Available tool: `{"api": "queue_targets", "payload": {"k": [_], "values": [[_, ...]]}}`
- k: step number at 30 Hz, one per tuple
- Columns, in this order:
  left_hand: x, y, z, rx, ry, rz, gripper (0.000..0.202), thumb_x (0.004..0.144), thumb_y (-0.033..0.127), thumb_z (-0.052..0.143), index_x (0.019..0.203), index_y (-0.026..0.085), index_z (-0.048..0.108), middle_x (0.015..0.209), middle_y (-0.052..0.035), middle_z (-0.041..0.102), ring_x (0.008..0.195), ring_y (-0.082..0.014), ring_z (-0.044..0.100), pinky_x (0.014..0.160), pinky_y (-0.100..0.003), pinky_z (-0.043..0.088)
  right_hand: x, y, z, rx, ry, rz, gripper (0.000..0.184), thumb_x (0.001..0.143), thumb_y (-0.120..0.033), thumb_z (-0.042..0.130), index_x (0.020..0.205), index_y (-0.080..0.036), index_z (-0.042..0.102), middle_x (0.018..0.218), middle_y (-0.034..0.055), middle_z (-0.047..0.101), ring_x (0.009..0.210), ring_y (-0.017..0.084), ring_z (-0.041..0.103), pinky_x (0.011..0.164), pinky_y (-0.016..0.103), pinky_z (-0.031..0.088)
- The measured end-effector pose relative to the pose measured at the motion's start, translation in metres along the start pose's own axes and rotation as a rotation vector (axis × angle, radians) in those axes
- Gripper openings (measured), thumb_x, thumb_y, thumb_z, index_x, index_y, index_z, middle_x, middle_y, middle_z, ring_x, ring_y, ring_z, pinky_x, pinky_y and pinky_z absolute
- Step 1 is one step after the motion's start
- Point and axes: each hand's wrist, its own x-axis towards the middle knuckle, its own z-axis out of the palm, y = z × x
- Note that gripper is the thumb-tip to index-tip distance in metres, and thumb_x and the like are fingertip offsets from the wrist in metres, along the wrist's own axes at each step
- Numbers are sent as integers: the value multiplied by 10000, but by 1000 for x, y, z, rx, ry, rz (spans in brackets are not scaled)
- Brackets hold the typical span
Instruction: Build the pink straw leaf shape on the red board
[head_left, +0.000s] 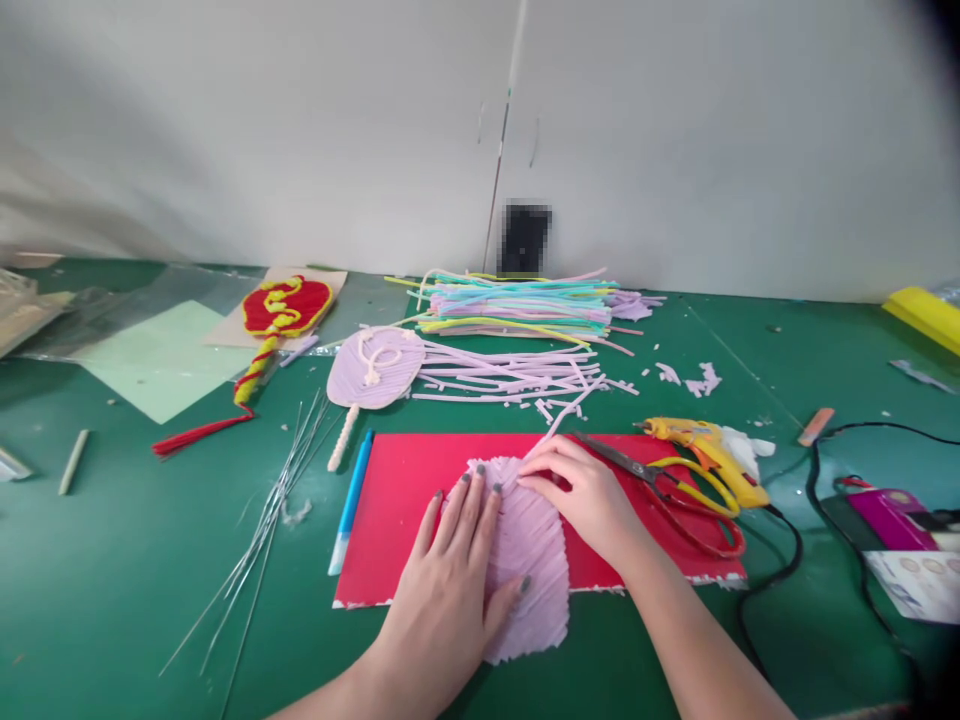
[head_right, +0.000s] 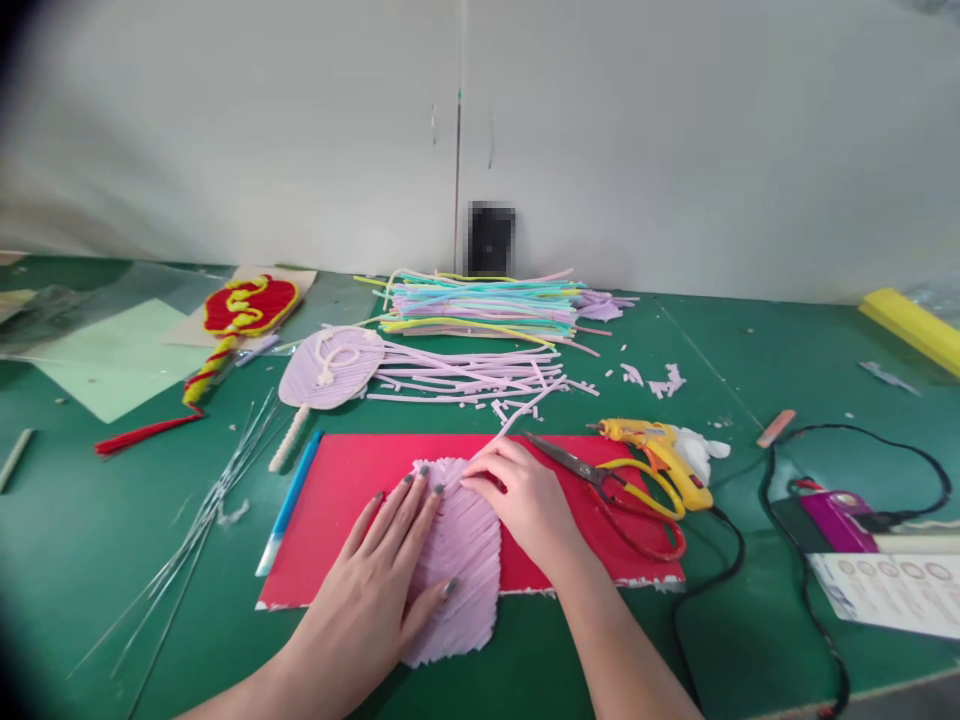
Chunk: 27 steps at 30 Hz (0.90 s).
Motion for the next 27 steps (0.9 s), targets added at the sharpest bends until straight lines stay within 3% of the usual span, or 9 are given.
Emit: {"api": "queue_targets", "payload": {"k": [12,17,20,23,27], "values": [[-2,0,4,20,26,-4,637,907,525,391,1387,106,399,1421,-156,451,1306,-279,421,1014,-450,390,-2,-7,2,-35,30,9,59,850,-258,628,821,-240,676,886,9,660,860,152,632,810,270,498],[-1,-4,3,-17,24,-13,659,904,510,417,1422,112,334,1444,-152,418,1314,-271,416,1025,-438,391,6,1,-16,0,77,2,118,868,-313,599,897,-239,686,893,14,683,780,144,637,704,244,505],[1,-9,-1,-58,38,-27,659,908,451,443,1453,130,261,1448,-134,418,1295,-244,446,1015,-401,411,35,21,-40,-114,216,-1,229,912,-353,506,847,-205,669,844,45,688,767,167,637,608,249,487],[3,-14,-1,-99,94,-54,706,915,393,449,1490,147,123,1435,-116,442,1273,-214,473,990,-346,433,86,47,-60,-338,228,-10,235,916,-330,467,927,-195,659,927,60,691,843,185,637,752,298,507],[3,-19,9,-61,185,-10,779,910,447,436,1491,88,61,1373,-143,511,1224,-229,521,943,-329,463,160,80,-67,-419,229,15,277,907,-236,422,1050,-149,643,1073,130,668,1053,245,596,937,401,446]]}}
